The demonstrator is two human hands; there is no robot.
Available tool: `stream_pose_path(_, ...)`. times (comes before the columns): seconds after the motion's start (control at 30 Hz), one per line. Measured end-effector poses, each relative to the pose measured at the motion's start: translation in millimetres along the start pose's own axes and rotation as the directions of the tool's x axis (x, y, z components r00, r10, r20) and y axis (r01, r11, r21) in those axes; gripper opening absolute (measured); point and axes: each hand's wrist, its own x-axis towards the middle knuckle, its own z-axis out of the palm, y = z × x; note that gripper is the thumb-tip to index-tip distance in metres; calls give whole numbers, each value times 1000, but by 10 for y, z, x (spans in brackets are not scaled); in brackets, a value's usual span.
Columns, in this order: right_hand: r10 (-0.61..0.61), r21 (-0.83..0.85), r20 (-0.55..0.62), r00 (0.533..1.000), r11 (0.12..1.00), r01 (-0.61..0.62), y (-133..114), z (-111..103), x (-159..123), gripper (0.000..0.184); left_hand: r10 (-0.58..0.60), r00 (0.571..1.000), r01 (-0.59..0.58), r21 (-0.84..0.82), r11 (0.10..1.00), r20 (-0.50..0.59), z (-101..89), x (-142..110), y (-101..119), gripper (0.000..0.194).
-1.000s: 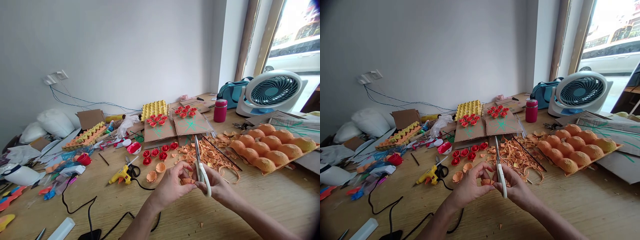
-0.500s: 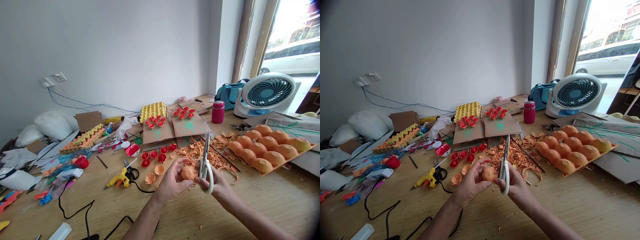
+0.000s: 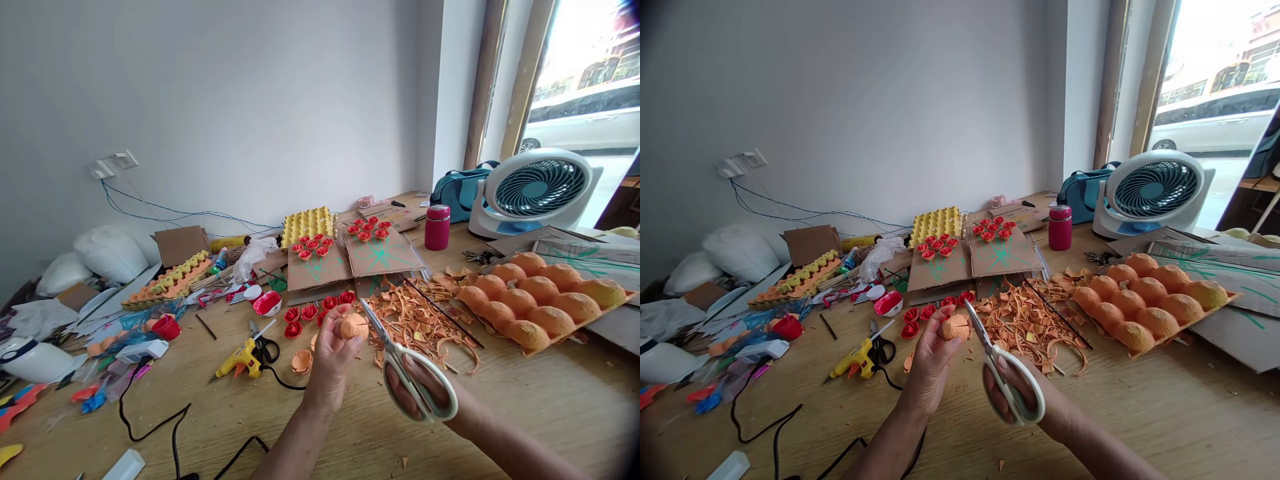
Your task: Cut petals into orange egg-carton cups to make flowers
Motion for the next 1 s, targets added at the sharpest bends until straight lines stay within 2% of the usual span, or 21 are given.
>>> stream_pose_path(0.1,68,174,74,995,981,-80,95,14,-32,55,-7,1000,7,-69,998,2,9,-9,10,56)
stream_pose_path(0.2,74,257,90,993,962,-95,111,3,-41,56,-55,998,58,-99,993,32,36,-32,17,57)
stream_pose_path(0.37,97,238,51,994,965,-107,58,-15,-20,57,-127,989,131,-60,990,74,61,-61,13,57)
stream_pose_path(0.5,57,188,15,998,980,-59,67,-45,2,54,-167,980,169,-17,985,104,59,-61,-16,59)
stream_pose_path(0.77,-50,-124,-20,999,991,47,-3,-67,24,54,-168,985,170,-59,984,38,56,-44,15,53)
stream_pose_path(1.0,-107,-444,-23,994,892,86,41,-71,-1,50,-171,985,170,-129,977,4,33,-34,4,48)
